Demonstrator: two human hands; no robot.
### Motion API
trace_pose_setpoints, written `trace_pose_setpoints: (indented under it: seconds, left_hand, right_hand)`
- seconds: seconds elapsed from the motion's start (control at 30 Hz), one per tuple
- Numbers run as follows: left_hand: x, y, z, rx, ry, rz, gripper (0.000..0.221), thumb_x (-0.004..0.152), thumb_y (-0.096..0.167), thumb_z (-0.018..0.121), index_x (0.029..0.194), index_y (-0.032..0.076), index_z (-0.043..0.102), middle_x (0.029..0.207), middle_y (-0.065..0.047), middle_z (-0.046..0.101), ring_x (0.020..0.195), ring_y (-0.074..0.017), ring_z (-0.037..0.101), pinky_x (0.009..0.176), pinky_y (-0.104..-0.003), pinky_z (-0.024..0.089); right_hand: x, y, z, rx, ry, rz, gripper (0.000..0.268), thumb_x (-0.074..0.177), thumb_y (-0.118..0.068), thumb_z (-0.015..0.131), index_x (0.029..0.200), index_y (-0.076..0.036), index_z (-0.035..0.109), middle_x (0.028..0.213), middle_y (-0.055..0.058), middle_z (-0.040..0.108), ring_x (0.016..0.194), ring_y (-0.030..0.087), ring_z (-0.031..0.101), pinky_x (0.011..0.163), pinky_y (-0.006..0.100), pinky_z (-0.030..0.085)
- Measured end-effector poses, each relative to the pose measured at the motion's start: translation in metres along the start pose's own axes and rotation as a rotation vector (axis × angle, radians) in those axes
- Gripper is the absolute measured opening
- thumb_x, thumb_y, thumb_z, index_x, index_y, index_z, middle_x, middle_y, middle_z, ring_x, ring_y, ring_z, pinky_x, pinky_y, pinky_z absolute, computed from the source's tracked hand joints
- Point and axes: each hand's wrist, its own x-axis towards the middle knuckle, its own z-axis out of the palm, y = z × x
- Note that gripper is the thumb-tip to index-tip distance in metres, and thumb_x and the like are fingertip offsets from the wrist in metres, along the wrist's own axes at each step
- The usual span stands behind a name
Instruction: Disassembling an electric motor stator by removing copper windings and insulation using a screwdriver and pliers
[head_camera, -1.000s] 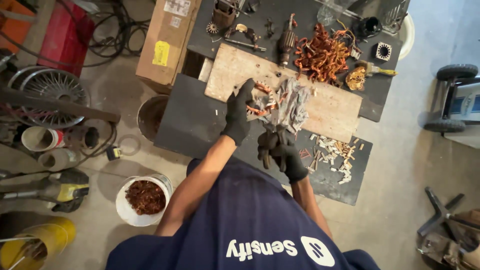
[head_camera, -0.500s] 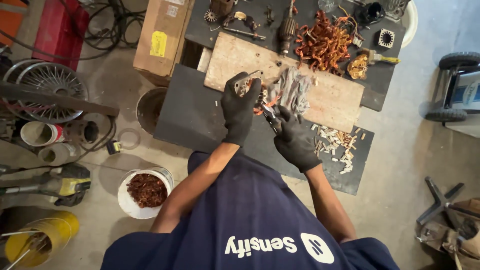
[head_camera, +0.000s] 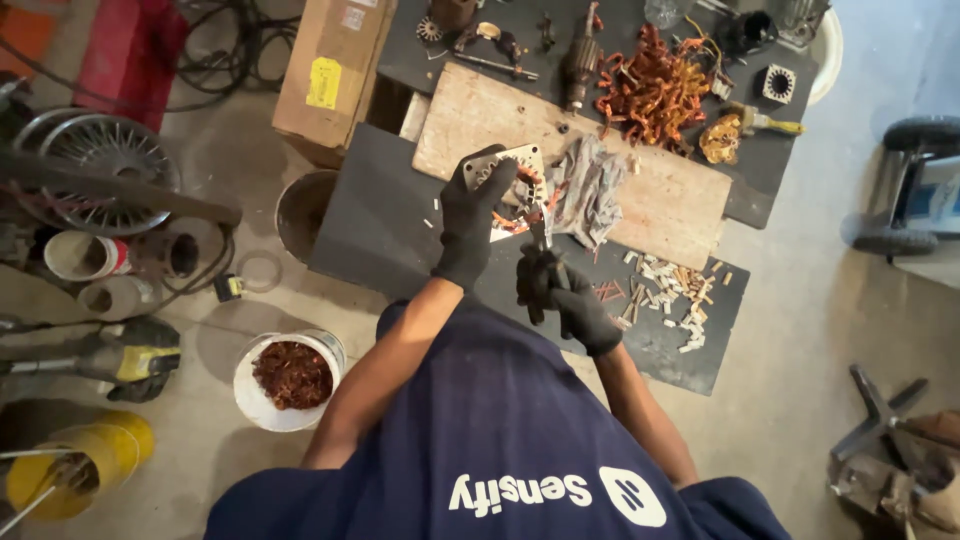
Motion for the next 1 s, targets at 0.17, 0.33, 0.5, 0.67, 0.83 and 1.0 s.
trace_pose_setpoints:
  seconds: [0.17, 0.33, 0.5, 0.67, 0.83, 1.0]
  left_hand:
    - [0.028, -0.041, -0.013, -0.027, -0.021, 0.064, 0.033, 0.081, 0.018, 0.084, 0.111, 0.008, 0.074, 0.085, -0.008, 0.073, 0.07, -0.0137, 0.062, 0.059, -0.03, 0.053]
    - [0.014, -0.018, -0.002, -0.003, -0.288, 0.055, 0.035, 0.093, 0.033, 0.062, 0.084, 0.003, 0.075, 0.054, 0.006, 0.022, 0.048, -0.0064, 0.026, 0.047, -0.025, 0.021]
    - [0.023, -0.023, -0.018, -0.138, -0.354, -0.096, 0.027, 0.08, 0.015, 0.076, 0.104, 0.003, 0.072, 0.076, -0.004, 0.066, 0.064, -0.01, 0.066, 0.053, -0.018, 0.057]
    - [0.076, -0.079, -0.046, -0.291, -0.36, -0.092, 0.036, 0.094, 0.033, 0.063, 0.112, 0.003, 0.07, 0.052, 0.002, 0.044, 0.049, -0.0199, 0.059, 0.054, -0.033, 0.059]
    - [0.031, -0.024, -0.021, 0.181, 0.145, -0.045, 0.035, 0.072, 0.034, 0.088, 0.102, 0.018, 0.08, 0.095, -0.002, 0.08, 0.092, -0.0162, 0.078, 0.083, -0.028, 0.062]
    - [0.071, -0.056, -0.071, 0.489, 0.273, -0.161, 0.024, 0.076, 0.039, 0.078, 0.093, 0.022, 0.079, 0.068, 0.002, 0.069, 0.066, -0.0109, 0.064, 0.062, -0.027, 0.048]
  right_hand:
    - [-0.007, -0.048, 0.051, 0.366, -0.074, 0.008, 0.038, 0.065, 0.015, 0.051, 0.1, 0.009, 0.063, 0.066, 0.021, 0.06, 0.048, 0.037, 0.067, 0.045, 0.029, 0.055]
    - [0.005, -0.001, -0.024, 0.707, -0.437, 0.173, 0.073, 0.066, -0.005, 0.067, 0.137, -0.004, 0.048, 0.104, 0.019, 0.058, 0.082, 0.035, 0.06, 0.064, 0.048, 0.05]
    - [0.016, -0.023, -0.048, 0.322, -0.199, 0.12, 0.053, 0.069, -0.002, 0.063, 0.121, 0.001, 0.054, 0.094, 0.021, 0.06, 0.055, 0.03, 0.056, 0.043, 0.036, 0.043]
    - [0.005, -0.033, -0.066, 0.002, 0.073, 0.096, 0.036, 0.071, 0.0, 0.059, 0.106, 0.006, 0.06, 0.085, 0.022, 0.063, 0.032, 0.025, 0.053, 0.024, 0.026, 0.037]
    - [0.039, -0.007, -0.117, -0.459, 0.13, 0.15, 0.02, 0.075, 0.002, 0.059, 0.092, 0.007, 0.068, 0.056, 0.023, 0.063, 0.032, 0.024, 0.054, 0.02, 0.029, 0.031]
    - [0.079, -0.008, -0.156, -0.158, 0.229, 0.117, 0.043, 0.071, 0.014, 0.06, 0.113, 0.008, 0.068, 0.093, 0.019, 0.067, 0.074, 0.034, 0.071, 0.072, 0.041, 0.057]
